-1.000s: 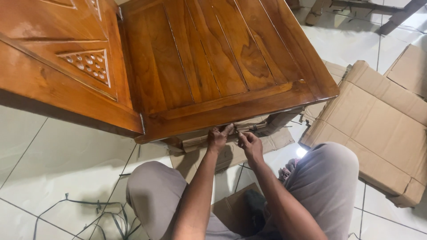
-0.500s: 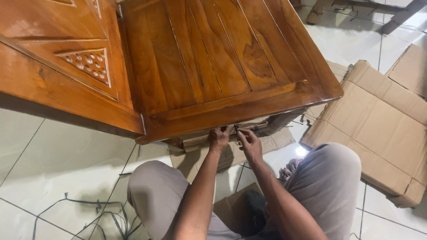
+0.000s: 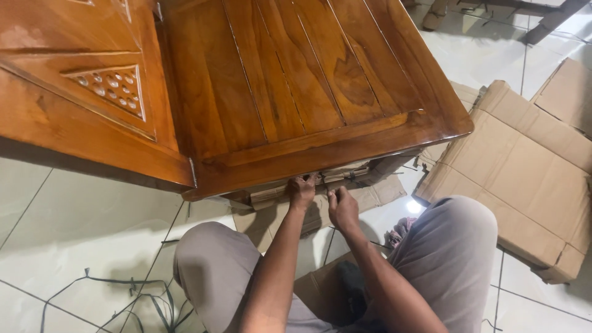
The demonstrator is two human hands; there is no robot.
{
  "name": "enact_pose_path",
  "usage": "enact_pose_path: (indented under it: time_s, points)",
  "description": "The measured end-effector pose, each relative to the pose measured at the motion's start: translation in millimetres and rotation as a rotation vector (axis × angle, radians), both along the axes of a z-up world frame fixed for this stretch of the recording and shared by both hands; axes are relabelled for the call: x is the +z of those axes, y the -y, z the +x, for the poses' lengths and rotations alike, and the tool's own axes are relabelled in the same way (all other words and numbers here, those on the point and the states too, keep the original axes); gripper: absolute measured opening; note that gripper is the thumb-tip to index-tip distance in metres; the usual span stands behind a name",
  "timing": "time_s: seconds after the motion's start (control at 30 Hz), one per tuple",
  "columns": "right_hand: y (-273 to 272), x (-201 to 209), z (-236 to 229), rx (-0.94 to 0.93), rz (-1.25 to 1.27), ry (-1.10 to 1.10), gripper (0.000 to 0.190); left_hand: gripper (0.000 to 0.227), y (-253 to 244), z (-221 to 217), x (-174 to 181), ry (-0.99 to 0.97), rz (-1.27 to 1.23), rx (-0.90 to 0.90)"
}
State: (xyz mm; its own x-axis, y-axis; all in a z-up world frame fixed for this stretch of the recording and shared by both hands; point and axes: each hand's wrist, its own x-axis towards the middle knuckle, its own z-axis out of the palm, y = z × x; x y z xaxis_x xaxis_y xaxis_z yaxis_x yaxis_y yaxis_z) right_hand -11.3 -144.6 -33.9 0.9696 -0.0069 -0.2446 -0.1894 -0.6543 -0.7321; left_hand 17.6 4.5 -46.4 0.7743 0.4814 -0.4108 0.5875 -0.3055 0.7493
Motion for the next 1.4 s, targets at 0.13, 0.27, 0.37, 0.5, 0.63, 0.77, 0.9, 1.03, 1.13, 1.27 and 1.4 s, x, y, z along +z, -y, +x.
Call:
enact_pose_path:
  time_s: [0.13, 0.27, 0.37, 0.5, 0.63, 0.77, 0.9, 1.03, 1.13, 1.27, 1.4]
  points:
    - [3.0, 5.9, -8.8, 0.088, -0.102, -0.085, 0.022, 0.054, 4.2, 6.1, -0.7, 0.015, 0.057, 0.020]
    - [6.6, 10.6, -20.1, 0.148, -0.180, -0.145, 0.021, 0.049, 6.0, 13.8, -25.7, -0.082, 0.192, 0.030]
    - [5.7, 13.3, -19.2, 0.215, -0.239, -0.164, 0.021, 0.049, 7.3, 12.3, -20.3, -0.050, 0.139, 0.032]
    - [8.2, 1.4, -15.0, 0.225, -0.273, -0.160, 0.022, 0.045, -1.2, 8.5, -29.4, 0.070, 0.079, 0.061]
    - [8.7, -18.0, -10.2, 0.141, -0.160, -0.144, 0.024, 0.051, 0.6, -11.0, 38.6, 0.138, 0.025, -0.028]
    - [6.3, -3.2, -0.8, 0.033, 0.048, -0.112, 0.037, 0.062, -0.7, -16.9, 80.5, 0.123, 0.102, -0.322]
    - [2.4, 16.0, 7.2, 0.006, 0.069, -0.146, 0.039, 0.031, -2.6, -17.2, 26.4, 0.427, 0.069, -0.379]
    - [-0.2, 17.3, 10.0, 0.009, 0.078, -0.170, 0.036, 0.021, -2.5, -20.3, 24.9, 0.534, 0.094, -0.389]
    - [-4.7, 26.7, 8.5, -0.001, 0.102, -0.194, 0.036, 0.015, -2.1, -20.9, 22.9, 0.522, 0.071, -0.346]
    - [-1.8, 19.5, 14.7, 0.012, 0.139, -0.172, 0.026, 0.012, -1.0, -19.9, 23.9, 0.457, 0.062, -0.320]
    - [0.1, 8.3, 16.2, 0.066, 0.092, -0.155, 0.022, 0.012, 2.5, -18.9, 24.5, 0.406, 0.080, -0.293]
